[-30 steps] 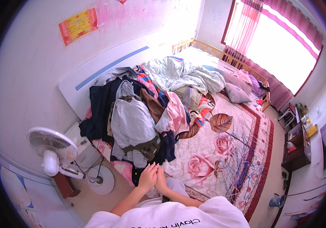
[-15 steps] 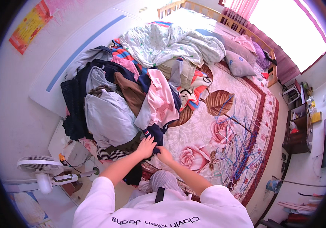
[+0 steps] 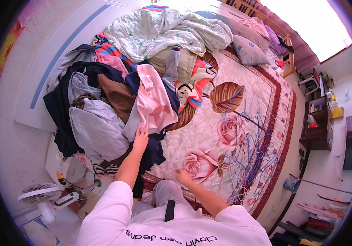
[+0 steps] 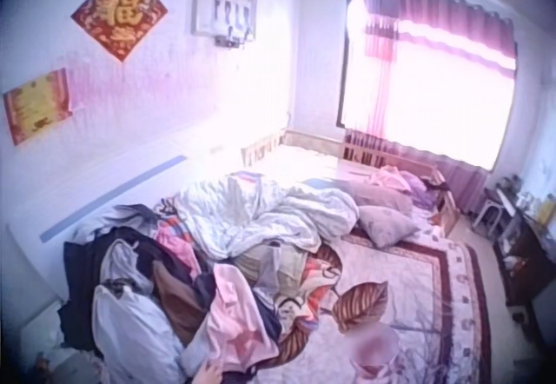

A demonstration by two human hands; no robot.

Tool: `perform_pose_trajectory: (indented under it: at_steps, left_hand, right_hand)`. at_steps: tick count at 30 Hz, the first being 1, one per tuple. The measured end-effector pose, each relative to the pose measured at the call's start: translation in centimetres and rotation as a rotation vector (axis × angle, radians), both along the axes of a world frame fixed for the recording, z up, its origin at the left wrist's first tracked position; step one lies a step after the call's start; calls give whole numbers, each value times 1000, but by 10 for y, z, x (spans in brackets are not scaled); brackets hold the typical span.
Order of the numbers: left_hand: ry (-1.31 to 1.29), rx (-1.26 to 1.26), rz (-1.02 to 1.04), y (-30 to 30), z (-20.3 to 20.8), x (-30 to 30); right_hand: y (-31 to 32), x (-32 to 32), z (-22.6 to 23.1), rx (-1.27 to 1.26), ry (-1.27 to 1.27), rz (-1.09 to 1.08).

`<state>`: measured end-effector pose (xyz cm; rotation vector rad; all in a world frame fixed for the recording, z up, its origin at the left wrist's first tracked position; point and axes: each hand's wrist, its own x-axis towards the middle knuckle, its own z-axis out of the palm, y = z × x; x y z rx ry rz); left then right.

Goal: The person picks up clothing items from a bed, fits them onto plastic hangers, and places them into a closet.

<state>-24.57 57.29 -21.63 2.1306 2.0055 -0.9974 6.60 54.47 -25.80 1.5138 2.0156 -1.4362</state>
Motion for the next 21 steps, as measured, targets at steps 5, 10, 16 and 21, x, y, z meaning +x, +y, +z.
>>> perform_pose_trajectory:
  at_steps: [5,10,16,21]
  left_hand:
    - [-245,80,187,-16,27,12]
    - [-564,359,320,-33,46,28]
    - [-823,509,421,-55,73,78]
    - [-1136,338,356,-65,100,127]
  right_hand:
    - [-24,52,-61,-228,33,-9]
    - [4,77,-69,-395,-23,-170]
    - [38,79,-74,-348,100,-419]
    - [48,42,-26,-901,367,-848]
